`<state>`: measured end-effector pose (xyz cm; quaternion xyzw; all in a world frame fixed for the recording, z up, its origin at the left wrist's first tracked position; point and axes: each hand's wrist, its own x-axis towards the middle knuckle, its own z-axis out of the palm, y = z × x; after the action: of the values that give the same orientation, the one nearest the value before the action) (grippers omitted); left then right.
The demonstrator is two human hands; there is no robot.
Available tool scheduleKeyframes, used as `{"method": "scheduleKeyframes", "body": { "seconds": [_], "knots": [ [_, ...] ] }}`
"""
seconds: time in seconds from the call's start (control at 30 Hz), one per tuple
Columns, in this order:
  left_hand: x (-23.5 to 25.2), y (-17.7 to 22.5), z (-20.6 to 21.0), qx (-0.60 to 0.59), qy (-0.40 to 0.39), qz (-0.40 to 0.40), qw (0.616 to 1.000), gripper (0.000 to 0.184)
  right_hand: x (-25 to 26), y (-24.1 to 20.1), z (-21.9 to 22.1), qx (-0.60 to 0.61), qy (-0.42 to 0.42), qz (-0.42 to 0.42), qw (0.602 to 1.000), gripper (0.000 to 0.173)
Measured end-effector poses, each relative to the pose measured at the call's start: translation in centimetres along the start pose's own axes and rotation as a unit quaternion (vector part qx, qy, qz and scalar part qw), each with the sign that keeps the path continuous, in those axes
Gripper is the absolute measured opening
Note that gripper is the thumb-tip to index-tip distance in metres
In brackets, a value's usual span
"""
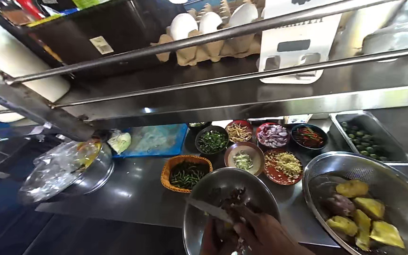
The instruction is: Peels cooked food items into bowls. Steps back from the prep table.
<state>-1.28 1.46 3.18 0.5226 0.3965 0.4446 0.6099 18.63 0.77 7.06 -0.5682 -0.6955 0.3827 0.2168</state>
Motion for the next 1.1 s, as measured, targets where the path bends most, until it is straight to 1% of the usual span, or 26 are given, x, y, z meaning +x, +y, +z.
{"method": "scheduleKeyframes", "body": {
  "seconds": [0.07,0.13,0.17,0.23,0.27,0.33,0.4,0.47,0.5,0.57,0.63,0.67,0.7,0.77,0.83,0.9,0.97,1.0,1.03,1.07,1.1],
  "knots": [
    [0.1,-0.4,-0.7,-0.006,-0.008,0.011,1.000,0.073,0.0,-0.3,-0.2,0.031,-0.042,0.002,0.999,0.068],
    [-0.1,-0.4,-0.8,0.011,-0.013,0.010,1.000,0.069,0.0,-0.4,0.2,0.010,-0.042,0.000,0.999,0.073],
    [-0.2,-0.3,-0.7,0.020,-0.018,0.011,1.000,0.068,0.1,-0.2,0.4,0.001,-0.033,-0.002,0.999,0.071],
    [-0.3,0.2,-0.4,0.024,-0.024,0.007,0.999,0.070,0.4,0.3,0.5,0.009,-0.025,0.007,1.000,0.062],
    [-0.4,0.1,-0.5,0.017,-0.020,0.001,1.000,0.070,0.5,0.6,0.4,0.034,-0.029,0.017,0.999,0.056],
    [-0.5,-0.3,-1.0,-0.022,-0.032,-0.005,0.999,0.074,0.8,1.6,0.2,0.126,-0.033,0.026,0.991,0.048],
    [-0.4,-0.9,-1.4,-0.092,-0.043,-0.009,0.995,0.072,0.9,2.4,0.0,0.218,-0.037,0.024,0.975,0.048],
    [-0.4,-1.3,-1.8,-0.133,-0.053,-0.012,0.990,0.070,0.8,2.4,-0.4,0.267,-0.061,0.030,0.961,0.050],
    [-0.4,-1.3,-2.0,-0.135,-0.060,-0.015,0.989,0.068,0.8,2.1,-0.7,0.270,-0.078,0.035,0.959,0.050],
    [-0.5,-1.1,-2.3,-0.097,-0.083,-0.017,0.992,0.065,0.7,1.5,-1.4,0.237,-0.113,0.041,0.964,0.054],
    [-0.4,-0.9,-2.6,-0.046,-0.108,-0.011,0.993,0.066,0.9,1.7,-1.3,0.196,-0.124,0.037,0.972,0.055],
    [-0.3,-0.9,-2.8,-0.045,-0.118,-0.013,0.992,0.066,1.0,2.0,-1.0,0.197,-0.121,0.034,0.972,0.053],
    [-0.3,-1.0,-2.9,-0.068,-0.116,-0.022,0.991,0.065,1.1,2.3,-0.8,0.216,-0.117,0.033,0.969,0.050],
    [-0.4,-1.3,-2.6,-0.158,-0.075,-0.054,0.983,0.062,1.3,3.1,0.0,0.263,-0.101,0.022,0.959,0.045],
    [-0.6,-1.7,-2.2,-0.230,-0.048,-0.074,0.969,0.055,1.2,3.5,0.5,0.271,-0.090,0.016,0.958,0.045],
    [-0.7,-1.8,-2.3,-0.256,-0.061,-0.086,0.961,0.053,1.1,3.5,0.6,0.248,-0.075,0.024,0.965,0.047],
    [-0.7,-1.8,-2.3,-0.255,-0.076,-0.093,0.960,0.054,0.8,3.3,0.5,0.272,-0.062,0.054,0.959,0.046],
    [-0.8,-1.7,-2.1,-0.261,-0.062,-0.105,0.958,0.053,0.7,3.3,0.6,0.315,-0.053,0.077,0.944,0.044],
    [-0.8,-1.7,-1.7,-0.281,-0.028,-0.122,0.952,0.053,0.7,3.2,0.8,0.360,-0.049,0.105,0.926,0.042],
    [-0.8,-1.6,-1.1,-0.312,0.015,-0.136,0.940,0.052,0.6,3.2,0.9,0.380,-0.047,0.129,0.915,0.042],
    [-0.6,-1.3,-0.3,-0.339,0.054,-0.142,0.928,0.051,0.6,3.2,0.9,0.358,-0.044,0.136,0.923,0.045]
  ]
}}
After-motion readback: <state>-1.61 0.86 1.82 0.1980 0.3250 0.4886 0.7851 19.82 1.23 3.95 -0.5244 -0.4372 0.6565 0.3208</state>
